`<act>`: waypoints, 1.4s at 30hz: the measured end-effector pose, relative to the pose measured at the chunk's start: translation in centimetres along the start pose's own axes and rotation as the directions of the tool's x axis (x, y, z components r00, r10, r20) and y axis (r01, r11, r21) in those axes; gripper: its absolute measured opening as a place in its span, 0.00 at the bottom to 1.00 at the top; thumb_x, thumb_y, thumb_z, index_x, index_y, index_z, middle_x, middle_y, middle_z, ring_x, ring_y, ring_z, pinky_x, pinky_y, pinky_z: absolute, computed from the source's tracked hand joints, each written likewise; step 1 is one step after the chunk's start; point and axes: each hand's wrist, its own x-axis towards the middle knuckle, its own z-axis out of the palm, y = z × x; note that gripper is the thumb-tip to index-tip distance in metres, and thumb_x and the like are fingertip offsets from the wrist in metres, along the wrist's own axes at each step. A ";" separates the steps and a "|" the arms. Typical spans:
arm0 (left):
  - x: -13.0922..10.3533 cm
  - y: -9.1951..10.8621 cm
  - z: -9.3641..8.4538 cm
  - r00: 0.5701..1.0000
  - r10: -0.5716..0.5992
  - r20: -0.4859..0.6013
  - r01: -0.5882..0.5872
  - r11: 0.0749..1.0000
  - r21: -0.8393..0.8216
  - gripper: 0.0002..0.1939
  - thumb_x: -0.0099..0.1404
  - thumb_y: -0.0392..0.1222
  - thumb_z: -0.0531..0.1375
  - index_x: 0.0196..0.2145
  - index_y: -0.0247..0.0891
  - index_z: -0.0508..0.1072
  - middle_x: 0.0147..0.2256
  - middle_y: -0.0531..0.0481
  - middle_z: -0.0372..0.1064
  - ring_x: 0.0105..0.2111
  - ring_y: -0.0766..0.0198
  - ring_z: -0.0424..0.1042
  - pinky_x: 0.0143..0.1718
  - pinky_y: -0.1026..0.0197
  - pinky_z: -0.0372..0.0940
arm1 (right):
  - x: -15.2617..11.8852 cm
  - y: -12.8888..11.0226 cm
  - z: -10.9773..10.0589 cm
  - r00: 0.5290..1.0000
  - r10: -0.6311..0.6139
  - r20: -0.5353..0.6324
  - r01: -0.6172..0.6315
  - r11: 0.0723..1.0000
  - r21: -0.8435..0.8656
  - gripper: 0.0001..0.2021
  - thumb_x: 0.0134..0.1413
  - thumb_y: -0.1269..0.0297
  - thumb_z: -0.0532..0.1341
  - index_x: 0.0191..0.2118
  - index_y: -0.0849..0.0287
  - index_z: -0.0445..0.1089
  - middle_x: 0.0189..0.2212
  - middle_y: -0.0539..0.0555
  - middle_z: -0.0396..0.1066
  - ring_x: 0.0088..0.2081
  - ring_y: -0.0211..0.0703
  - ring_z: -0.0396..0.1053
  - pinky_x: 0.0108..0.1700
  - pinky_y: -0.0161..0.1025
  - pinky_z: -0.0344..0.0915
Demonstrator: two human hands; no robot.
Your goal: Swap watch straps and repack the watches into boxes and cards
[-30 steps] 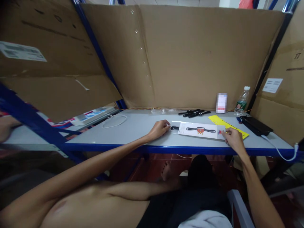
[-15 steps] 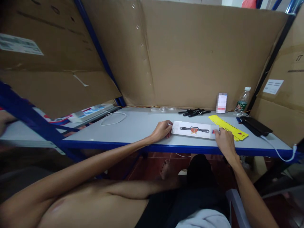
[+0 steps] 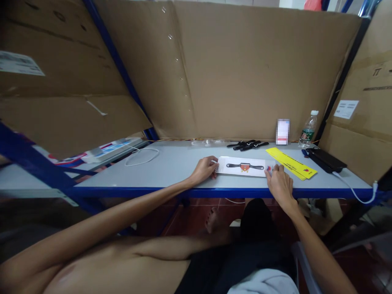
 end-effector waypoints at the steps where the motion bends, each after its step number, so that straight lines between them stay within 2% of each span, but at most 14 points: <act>1: 0.1 -0.1 0.1 1.000 -0.003 -0.001 0.003 1.000 -0.004 0.09 0.64 0.29 0.54 0.40 0.33 0.71 0.16 0.56 0.69 0.14 0.64 0.70 0.18 0.67 0.64 | 0.0 0.0 0.1 1.000 -0.001 -0.003 0.001 1.000 0.002 0.25 0.73 0.52 0.48 0.59 0.67 0.66 0.54 0.71 0.68 0.47 0.60 0.76 0.45 0.49 0.68; 4: 0.3 -0.3 0.1 1.000 -0.028 0.004 0.029 0.997 -0.070 0.07 0.64 0.30 0.55 0.39 0.33 0.70 0.16 0.56 0.68 0.14 0.64 0.70 0.17 0.67 0.63 | 0.0 0.1 0.4 1.000 0.000 -0.012 0.000 1.000 0.014 0.25 0.73 0.51 0.48 0.59 0.68 0.66 0.54 0.70 0.68 0.46 0.59 0.76 0.45 0.48 0.68; 7: 0.6 -0.5 -0.3 0.993 -0.101 0.068 0.115 0.959 -0.260 0.07 0.62 0.32 0.58 0.39 0.32 0.70 0.18 0.55 0.68 0.15 0.64 0.71 0.18 0.66 0.65 | 0.3 0.7 1.0 1.000 0.013 -0.028 -0.011 0.998 0.060 0.25 0.73 0.50 0.48 0.60 0.65 0.67 0.54 0.69 0.69 0.47 0.58 0.75 0.45 0.47 0.67; 11: 0.8 -0.7 -1.3 0.970 -0.130 0.207 0.215 0.857 -0.469 0.16 0.55 0.30 0.63 0.43 0.29 0.72 0.25 0.49 0.74 0.22 0.64 0.74 0.25 0.64 0.71 | 1.2 2.2 2.1 0.998 0.019 -0.064 -0.006 0.980 0.198 0.22 0.70 0.53 0.52 0.59 0.60 0.70 0.53 0.63 0.74 0.50 0.56 0.73 0.47 0.45 0.67; 14: 0.9 -0.9 -1.5 0.966 -0.111 0.233 0.219 0.832 -0.510 0.21 0.52 0.28 0.63 0.46 0.30 0.72 0.27 0.49 0.74 0.25 0.63 0.76 0.27 0.62 0.73 | 2.2 3.6 3.2 0.994 0.034 -0.107 0.007 0.935 0.355 0.20 0.63 0.58 0.57 0.56 0.59 0.73 0.46 0.60 0.78 0.47 0.54 0.74 0.47 0.45 0.66; 18: 1.1 -1.3 -1.0 0.972 -0.097 0.215 0.194 0.849 -0.491 0.17 0.51 0.29 0.63 0.41 0.31 0.72 0.25 0.50 0.72 0.24 0.62 0.76 0.26 0.61 0.73 | 3.7 5.5 4.5 0.992 0.030 -0.118 0.054 0.763 0.645 0.17 0.50 0.59 0.61 0.46 0.60 0.73 0.31 0.55 0.78 0.34 0.50 0.73 0.40 0.43 0.66; 22: 1.4 -1.7 -0.5 0.978 -0.100 0.185 0.176 0.873 -0.455 0.11 0.51 0.29 0.64 0.34 0.32 0.71 0.22 0.53 0.69 0.19 0.66 0.71 0.21 0.64 0.70 | 4.5 6.5 4.6 1.000 -0.026 0.003 0.011 0.510 0.860 0.17 0.39 0.54 0.66 0.36 0.58 0.68 0.21 0.49 0.70 0.23 0.42 0.67 0.28 0.39 0.62; 25: 1.3 -1.9 -0.3 0.986 -0.074 0.148 0.133 0.886 -0.445 0.09 0.51 0.30 0.65 0.32 0.34 0.70 0.20 0.54 0.68 0.19 0.67 0.70 0.21 0.65 0.69 | 4.3 6.4 4.1 0.999 -0.037 0.032 -0.012 0.436 0.900 0.20 0.36 0.50 0.69 0.31 0.57 0.66 0.21 0.48 0.68 0.19 0.39 0.64 0.22 0.37 0.59; 28: 1.5 -2.2 -0.6 0.993 -0.009 0.120 0.059 0.905 -0.421 0.09 0.54 0.33 0.66 0.29 0.35 0.68 0.21 0.54 0.68 0.20 0.66 0.72 0.22 0.65 0.69 | 3.8 5.7 3.4 1.000 -0.026 -0.004 0.014 0.409 0.913 0.20 0.37 0.48 0.70 0.29 0.55 0.63 0.22 0.49 0.69 0.20 0.42 0.68 0.20 0.35 0.59; 32: 2.3 -2.4 -1.8 0.987 0.100 0.125 -0.064 0.962 -0.265 0.09 0.56 0.37 0.65 0.27 0.36 0.66 0.20 0.53 0.69 0.20 0.67 0.71 0.21 0.66 0.67 | 3.7 5.0 2.9 0.994 -0.097 -0.045 0.085 0.458 0.885 0.18 0.44 0.47 0.67 0.28 0.54 0.61 0.22 0.51 0.71 0.25 0.46 0.72 0.20 0.34 0.60; 36: 2.7 -2.2 -3.3 0.970 0.186 0.155 -0.185 0.982 -0.025 0.07 0.57 0.38 0.64 0.27 0.36 0.69 0.22 0.53 0.70 0.22 0.66 0.71 0.24 0.66 0.64 | 3.7 4.9 2.9 0.964 -0.173 -0.203 0.266 0.646 0.716 0.15 0.51 0.49 0.62 0.25 0.54 0.63 0.25 0.53 0.74 0.30 0.47 0.72 0.30 0.39 0.65; 38: 2.7 -1.8 -4.0 0.955 0.244 0.169 -0.271 0.948 0.165 0.04 0.59 0.38 0.63 0.28 0.37 0.71 0.24 0.51 0.72 0.26 0.62 0.73 0.29 0.63 0.65 | 3.6 5.0 3.2 0.938 -0.194 -0.287 0.336 0.713 0.615 0.14 0.53 0.51 0.60 0.25 0.53 0.64 0.26 0.53 0.75 0.32 0.48 0.73 0.36 0.41 0.65; 40: 2.7 -1.3 -4.7 0.937 0.296 0.187 -0.347 0.861 0.373 0.01 0.59 0.36 0.62 0.30 0.38 0.74 0.28 0.48 0.75 0.32 0.58 0.75 0.36 0.60 0.66 | 3.4 5.0 3.5 0.913 -0.239 -0.331 0.389 0.752 0.532 0.12 0.56 0.53 0.59 0.27 0.53 0.65 0.27 0.52 0.75 0.32 0.48 0.73 0.37 0.41 0.63; 42: 2.7 -0.8 -5.5 0.925 0.296 0.237 -0.378 0.780 0.500 0.04 0.58 0.35 0.63 0.32 0.40 0.77 0.33 0.46 0.78 0.37 0.54 0.76 0.41 0.58 0.65 | 3.0 4.9 3.7 0.883 -0.321 -0.344 0.455 0.768 0.451 0.09 0.59 0.57 0.57 0.30 0.53 0.67 0.29 0.53 0.76 0.33 0.49 0.73 0.37 0.41 0.62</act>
